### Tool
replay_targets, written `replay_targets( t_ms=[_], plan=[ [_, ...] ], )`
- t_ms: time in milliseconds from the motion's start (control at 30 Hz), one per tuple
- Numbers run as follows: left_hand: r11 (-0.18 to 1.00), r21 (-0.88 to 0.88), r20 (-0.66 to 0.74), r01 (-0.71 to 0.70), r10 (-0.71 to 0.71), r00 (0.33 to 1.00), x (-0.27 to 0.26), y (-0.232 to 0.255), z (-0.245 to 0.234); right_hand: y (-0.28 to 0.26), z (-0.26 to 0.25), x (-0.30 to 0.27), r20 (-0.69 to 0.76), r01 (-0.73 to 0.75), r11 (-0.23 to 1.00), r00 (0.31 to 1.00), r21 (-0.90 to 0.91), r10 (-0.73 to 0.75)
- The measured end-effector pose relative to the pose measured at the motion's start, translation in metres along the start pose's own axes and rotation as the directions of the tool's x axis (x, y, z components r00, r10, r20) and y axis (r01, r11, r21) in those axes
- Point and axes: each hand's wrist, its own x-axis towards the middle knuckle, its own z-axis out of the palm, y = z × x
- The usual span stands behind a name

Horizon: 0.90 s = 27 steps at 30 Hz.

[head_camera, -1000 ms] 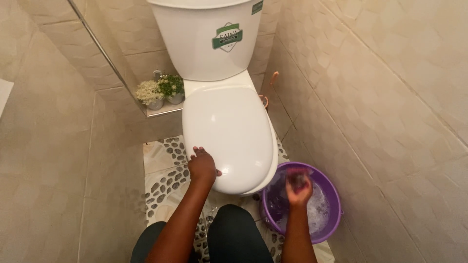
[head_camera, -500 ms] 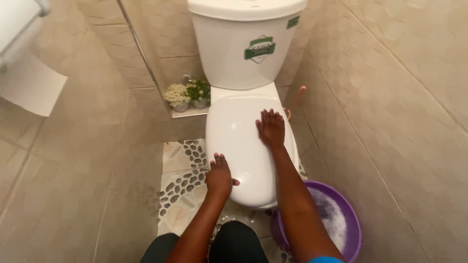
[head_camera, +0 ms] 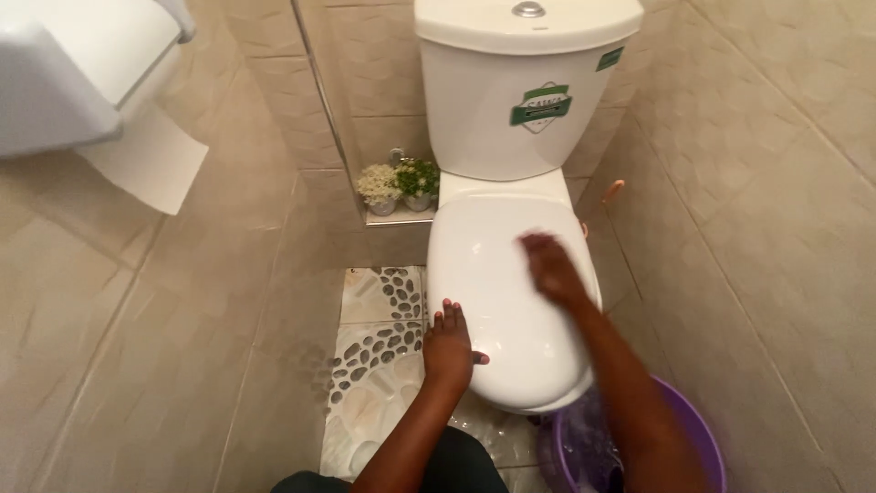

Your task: Cleaning the exterior surfaces of a toilet using a spray bottle and a cloth

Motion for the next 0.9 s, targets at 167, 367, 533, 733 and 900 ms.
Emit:
replay_targets(
  t_ms=[167,367,533,733,900],
  plan=[
    [0.999,-0.030,-0.046,-0.036,0.034,0.998,0.004,-0.003,0.009,0.101,0.030,0.059,-0.398,-0.202,0.839,0.917,-0.505,-0.019],
    [0.994,-0.102,-0.088,-0.036,0.027,0.996,0.015,-0.006,0.019,-0.046,0.114,0.180,-0.132,0.082,0.981,0.985,-0.177,-0.107],
    [0.997,-0.071,-0.042,-0.018,0.015,0.999,0.009,-0.002,0.013,-0.014,0.078,0.135,-0.069,0.127,0.946,0.986,-0.297,-0.154],
    [0.989,-0.135,0.083,0.052,-0.041,0.996,0.047,-0.011,0.050,0.104,0.005,0.073,-0.251,-0.328,0.800,0.941,-0.503,0.227],
    [0.995,-0.087,0.029,0.037,-0.035,0.999,0.052,-0.016,0.067,0.072,0.037,0.104,-0.057,-0.487,0.683,0.834,-0.544,0.549]
  ],
)
